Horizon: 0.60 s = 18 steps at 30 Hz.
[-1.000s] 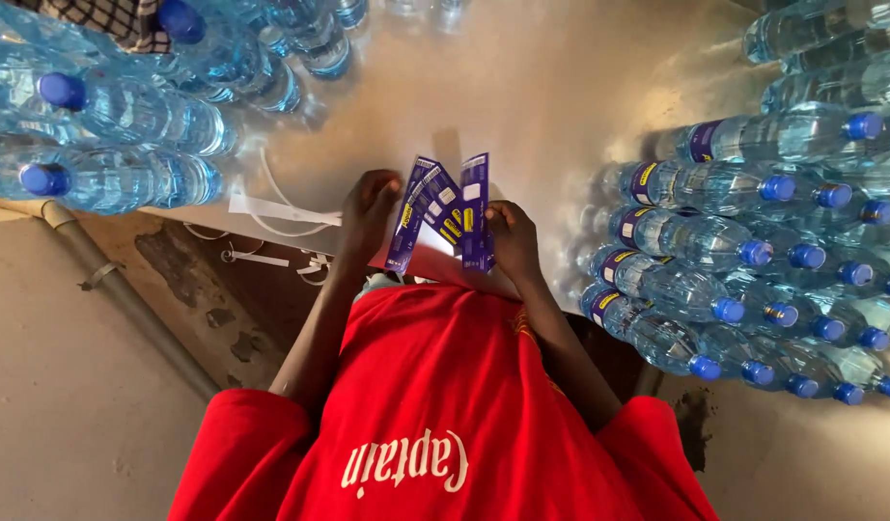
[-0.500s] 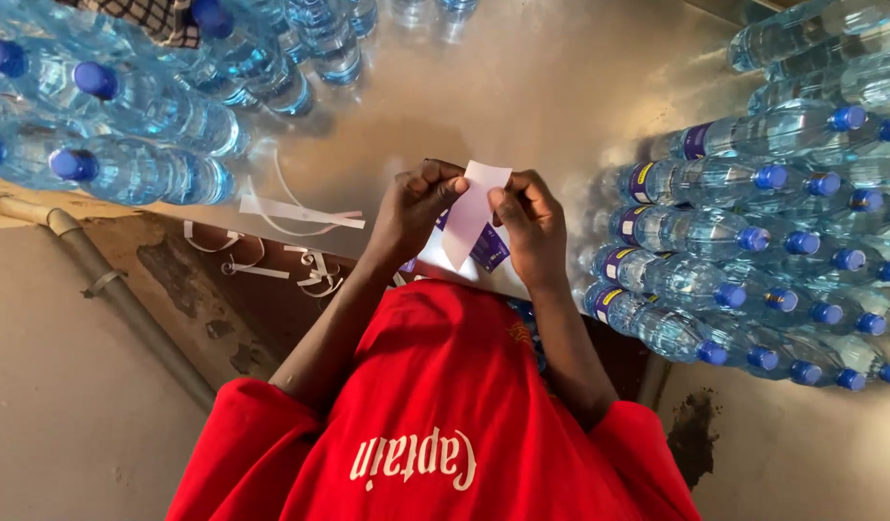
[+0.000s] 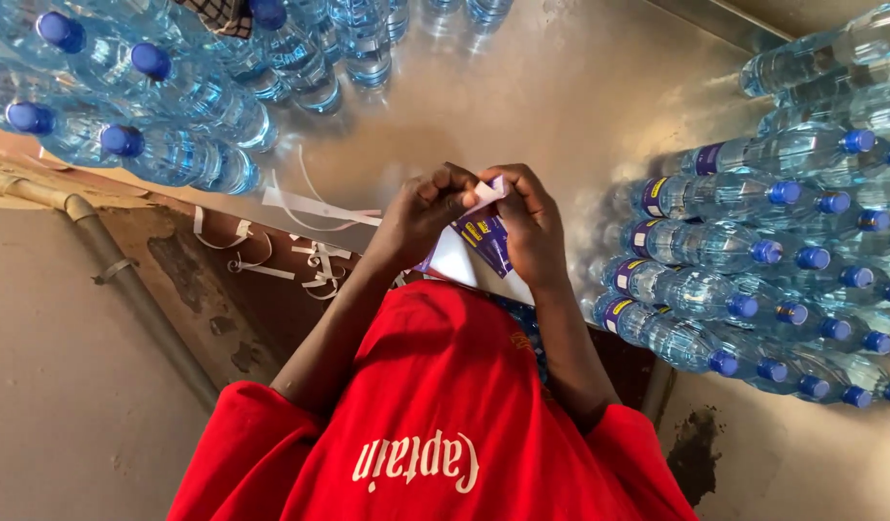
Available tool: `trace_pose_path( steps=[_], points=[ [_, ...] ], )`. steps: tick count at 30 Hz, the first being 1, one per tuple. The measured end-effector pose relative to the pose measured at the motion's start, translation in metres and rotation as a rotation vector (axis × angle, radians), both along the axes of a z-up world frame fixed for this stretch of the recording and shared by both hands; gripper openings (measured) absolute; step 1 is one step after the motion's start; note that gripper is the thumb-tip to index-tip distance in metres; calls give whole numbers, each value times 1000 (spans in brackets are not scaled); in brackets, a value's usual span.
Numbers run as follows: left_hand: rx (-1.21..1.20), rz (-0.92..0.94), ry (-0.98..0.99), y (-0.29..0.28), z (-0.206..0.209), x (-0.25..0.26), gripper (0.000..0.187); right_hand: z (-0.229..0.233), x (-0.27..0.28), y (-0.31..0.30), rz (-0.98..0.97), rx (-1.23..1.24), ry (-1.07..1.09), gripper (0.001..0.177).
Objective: Manually applying adhesive labels to plastic water bottles and stacking them.
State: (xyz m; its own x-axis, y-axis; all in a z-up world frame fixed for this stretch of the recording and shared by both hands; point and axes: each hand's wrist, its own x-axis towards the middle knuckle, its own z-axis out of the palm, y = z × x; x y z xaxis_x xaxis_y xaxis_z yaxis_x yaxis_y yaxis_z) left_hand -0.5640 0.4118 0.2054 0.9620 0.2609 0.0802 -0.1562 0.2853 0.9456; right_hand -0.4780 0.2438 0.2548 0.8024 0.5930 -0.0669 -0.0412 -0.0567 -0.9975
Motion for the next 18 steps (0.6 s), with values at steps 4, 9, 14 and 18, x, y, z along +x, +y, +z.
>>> trace_pose_path(
  steps=[4, 9, 14, 18],
  points=[
    [115, 69, 31, 5, 8, -1, 7, 8, -16, 14, -22, 1, -87, 48],
    [5, 162, 0, -3, 3, -6, 6, -22, -29, 22, -186, 44, 7, 31],
    [-238, 645, -16, 37, 14, -23, 13, -90, -18, 20, -341, 184, 177, 22],
    [-143, 877, -237, 109, 26, -49, 16, -183, -64, 19, -245, 44, 116, 22]
  ],
)
